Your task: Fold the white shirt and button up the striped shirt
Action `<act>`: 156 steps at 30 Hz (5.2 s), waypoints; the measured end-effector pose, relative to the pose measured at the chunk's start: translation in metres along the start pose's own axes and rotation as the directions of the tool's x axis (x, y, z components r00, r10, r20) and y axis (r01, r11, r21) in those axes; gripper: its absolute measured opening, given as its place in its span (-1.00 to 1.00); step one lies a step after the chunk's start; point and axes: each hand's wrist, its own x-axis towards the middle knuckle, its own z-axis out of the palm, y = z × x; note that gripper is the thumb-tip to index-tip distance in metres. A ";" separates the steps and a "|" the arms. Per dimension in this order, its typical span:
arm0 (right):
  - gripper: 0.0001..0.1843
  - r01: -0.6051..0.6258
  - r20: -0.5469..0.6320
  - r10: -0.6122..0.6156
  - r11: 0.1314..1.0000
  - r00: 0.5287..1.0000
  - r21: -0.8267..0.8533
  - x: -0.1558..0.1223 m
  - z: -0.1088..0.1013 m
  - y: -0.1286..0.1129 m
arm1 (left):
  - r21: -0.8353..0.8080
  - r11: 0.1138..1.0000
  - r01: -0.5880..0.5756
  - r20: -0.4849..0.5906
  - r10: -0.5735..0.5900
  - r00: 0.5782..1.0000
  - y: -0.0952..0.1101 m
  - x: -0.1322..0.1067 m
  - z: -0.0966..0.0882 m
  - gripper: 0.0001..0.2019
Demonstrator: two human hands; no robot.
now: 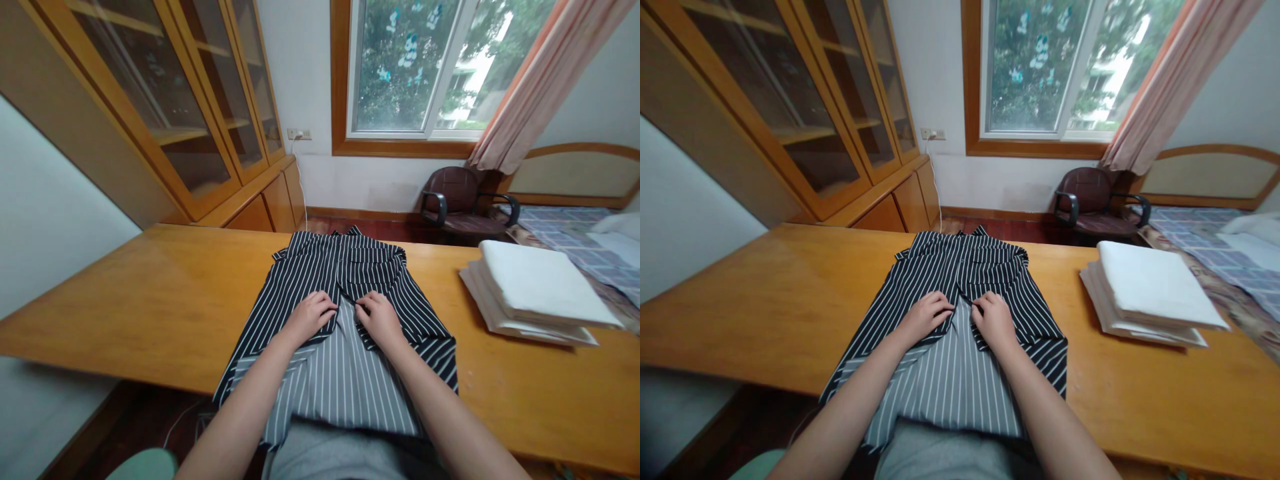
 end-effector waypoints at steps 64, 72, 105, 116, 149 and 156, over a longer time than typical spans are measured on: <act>-0.82 0.028 -0.016 -0.025 0.975 1.000 0.220 0.003 -0.003 0.000 | 0.164 0.980 -0.111 -0.076 0.125 0.989 0.024 0.021 0.016 -0.89; -0.84 -0.016 -0.106 0.052 0.949 0.993 0.315 0.003 -0.006 0.001 | 0.217 0.965 -0.149 -0.061 0.166 0.984 0.024 0.020 0.015 -0.87; -0.79 -0.046 0.018 0.042 0.934 0.999 0.355 0.005 -0.006 0.002 | 0.308 0.930 -0.198 -0.086 0.235 0.968 0.027 0.021 0.010 -0.77; -0.77 -0.040 0.057 0.020 0.933 0.998 0.357 0.006 -0.005 0.004 | 0.323 0.922 -0.212 -0.075 0.248 0.966 0.026 0.021 0.010 -0.77; -0.52 -0.013 0.077 -0.012 0.950 0.997 0.312 0.008 -0.010 0.001 | 0.210 0.963 -0.172 -0.122 0.200 0.972 0.024 0.021 0.011 -0.81; -0.73 -0.015 0.093 -0.021 0.931 0.995 0.366 0.007 -0.010 0.001 | 0.254 0.947 -0.196 -0.124 0.233 0.964 0.023 0.020 0.011 -0.80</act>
